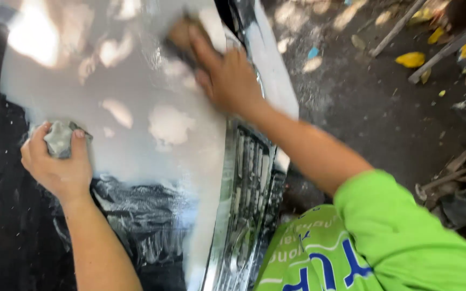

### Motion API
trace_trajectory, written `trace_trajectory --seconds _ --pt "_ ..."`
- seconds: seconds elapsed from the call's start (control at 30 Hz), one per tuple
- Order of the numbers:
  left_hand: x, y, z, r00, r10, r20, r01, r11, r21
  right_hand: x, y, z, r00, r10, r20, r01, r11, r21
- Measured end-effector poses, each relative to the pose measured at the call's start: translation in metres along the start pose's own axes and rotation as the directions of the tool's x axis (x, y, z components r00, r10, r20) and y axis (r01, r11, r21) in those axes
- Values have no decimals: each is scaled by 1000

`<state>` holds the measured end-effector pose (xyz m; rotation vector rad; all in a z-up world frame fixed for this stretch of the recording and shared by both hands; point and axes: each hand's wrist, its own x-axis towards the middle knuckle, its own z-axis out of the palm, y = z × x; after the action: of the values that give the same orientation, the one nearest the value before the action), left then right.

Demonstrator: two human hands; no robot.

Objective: Sand and wipe the hood of a car using a sanding block and a wet cloth.

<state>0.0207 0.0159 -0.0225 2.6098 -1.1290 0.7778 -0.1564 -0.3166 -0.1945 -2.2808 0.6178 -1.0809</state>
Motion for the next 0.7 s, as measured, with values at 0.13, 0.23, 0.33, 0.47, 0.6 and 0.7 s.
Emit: trace_trajectory --seconds 0.13,0.23,0.33,0.47,0.6,0.7 --pt "-8 -6 -2 999 -3 42 2 999 42 -74 -33 -48 936 -3 351 -36 994 105" --pt "0 -2 1 999 11 30 -13 999 49 -28 -12 -18 952 16 307 -40 996 74" --pt "1 -1 0 1000 -3 28 2 999 50 43 34 54 975 72 208 -69 997 -24" --pt "1 5 -2 999 -30 32 30 999 22 24 9 18 992 71 106 -79 994 69" --pt "-7 -8 0 999 23 28 -24 999 47 -64 -50 -47 949 23 316 -57 993 99" --pt "2 1 1 999 45 19 -46 999 19 -30 -28 -19 898 30 439 -70 995 74"
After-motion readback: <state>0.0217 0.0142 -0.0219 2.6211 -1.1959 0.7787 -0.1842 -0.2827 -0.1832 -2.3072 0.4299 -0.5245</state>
